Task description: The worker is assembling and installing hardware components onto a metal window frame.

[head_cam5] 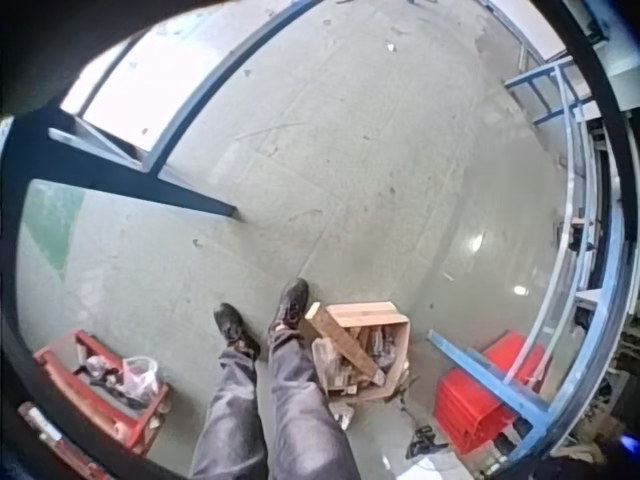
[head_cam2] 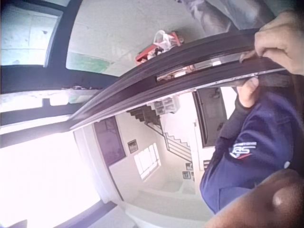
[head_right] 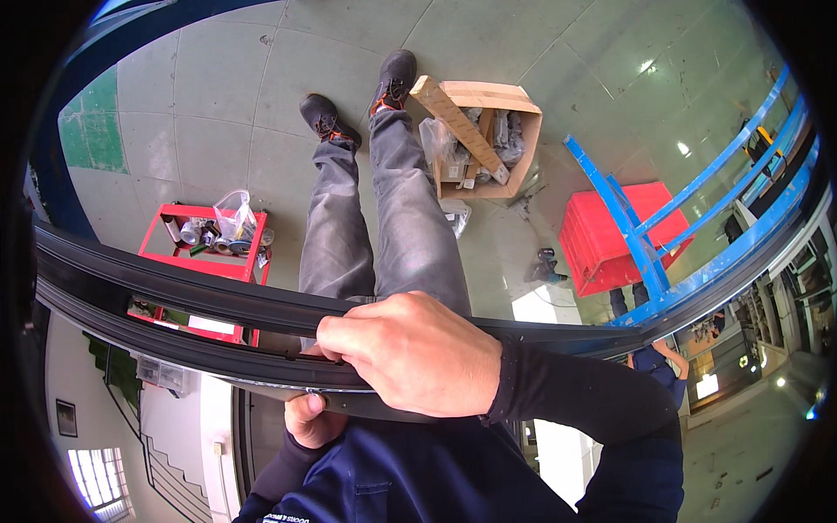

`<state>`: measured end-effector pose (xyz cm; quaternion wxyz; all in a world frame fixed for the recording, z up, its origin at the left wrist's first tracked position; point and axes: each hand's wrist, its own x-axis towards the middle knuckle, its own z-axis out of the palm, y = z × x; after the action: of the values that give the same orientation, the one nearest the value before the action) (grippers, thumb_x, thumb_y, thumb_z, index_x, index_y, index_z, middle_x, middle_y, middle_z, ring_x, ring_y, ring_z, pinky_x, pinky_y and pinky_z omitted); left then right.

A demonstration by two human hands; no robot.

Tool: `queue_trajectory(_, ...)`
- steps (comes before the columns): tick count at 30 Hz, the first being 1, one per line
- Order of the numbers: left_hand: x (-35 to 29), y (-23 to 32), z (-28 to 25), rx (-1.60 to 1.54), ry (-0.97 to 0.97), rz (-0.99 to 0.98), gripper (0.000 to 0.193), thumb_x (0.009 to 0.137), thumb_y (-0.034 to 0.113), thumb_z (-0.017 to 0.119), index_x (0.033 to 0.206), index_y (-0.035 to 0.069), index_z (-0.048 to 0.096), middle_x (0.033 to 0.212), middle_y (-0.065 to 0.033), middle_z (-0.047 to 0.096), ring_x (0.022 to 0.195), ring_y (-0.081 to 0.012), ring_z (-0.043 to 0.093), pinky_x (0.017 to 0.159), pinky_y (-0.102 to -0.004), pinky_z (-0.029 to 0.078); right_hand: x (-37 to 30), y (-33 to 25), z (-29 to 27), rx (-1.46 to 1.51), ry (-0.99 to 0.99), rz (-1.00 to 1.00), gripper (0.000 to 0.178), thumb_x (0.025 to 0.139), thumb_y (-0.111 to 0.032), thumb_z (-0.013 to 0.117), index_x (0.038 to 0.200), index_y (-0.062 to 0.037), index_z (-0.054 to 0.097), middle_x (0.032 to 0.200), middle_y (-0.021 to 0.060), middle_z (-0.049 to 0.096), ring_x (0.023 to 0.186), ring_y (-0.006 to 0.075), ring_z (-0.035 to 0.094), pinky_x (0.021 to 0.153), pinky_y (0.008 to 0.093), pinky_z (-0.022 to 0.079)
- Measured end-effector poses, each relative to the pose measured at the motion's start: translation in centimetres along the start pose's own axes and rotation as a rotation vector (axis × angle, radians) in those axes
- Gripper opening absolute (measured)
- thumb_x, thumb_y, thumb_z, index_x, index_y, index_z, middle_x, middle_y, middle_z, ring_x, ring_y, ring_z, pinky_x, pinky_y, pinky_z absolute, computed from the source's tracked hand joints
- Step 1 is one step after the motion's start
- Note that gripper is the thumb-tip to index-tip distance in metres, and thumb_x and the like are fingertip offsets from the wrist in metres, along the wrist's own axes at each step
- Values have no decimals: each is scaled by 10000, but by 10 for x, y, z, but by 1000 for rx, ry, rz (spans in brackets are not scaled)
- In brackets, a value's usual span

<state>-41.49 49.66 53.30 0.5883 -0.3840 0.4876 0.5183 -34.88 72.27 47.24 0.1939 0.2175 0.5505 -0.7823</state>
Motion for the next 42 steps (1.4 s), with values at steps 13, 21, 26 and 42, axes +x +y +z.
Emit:
queue_trajectory(13, 5, 2, 20, 187, 83, 161, 694, 800, 415, 789, 1277, -27, 548, 1177, -107, 561, 1132, -230, 554, 1042, -395, 414, -11, 0, 7, 178, 101, 144, 121, 888, 2, 666, 1009, 7, 675, 923, 128, 695, 769, 294, 693, 685, 361, 564)
queue_trajectory(21, 4, 6, 24, 244, 140, 133, 658, 767, 462, 799, 1163, -6, 559, 1121, -80, 538, 1066, -203, 559, 986, -371, 449, -17, 0, 18, 134, 141, 153, 163, 892, 3, 658, 1044, 6, 717, 964, 146, 700, 856, 297, 707, 735, 358, 566)
queue_trajectory(26, 2, 2, 11, 326, 111, 184, 687, 801, 489, 789, 1205, -28, 588, 1121, -94, 559, 1039, -198, 558, 959, -364, 443, -19, -2, 20, 142, 183, 197, 176, 895, -2, 654, 1061, 14, 712, 959, 136, 688, 836, 293, 697, 736, 358, 564)
queue_trajectory(42, -6, 9, -1, 429, 127, 79, 708, 777, 522, 835, 1190, 3, 588, 1138, -81, 581, 1016, -173, 583, 929, -332, 471, -17, 3, 23, 62, 168, 127, 193, 836, 45, 665, 1024, 8, 681, 956, 126, 655, 861, 305, 660, 756, 386, 549)
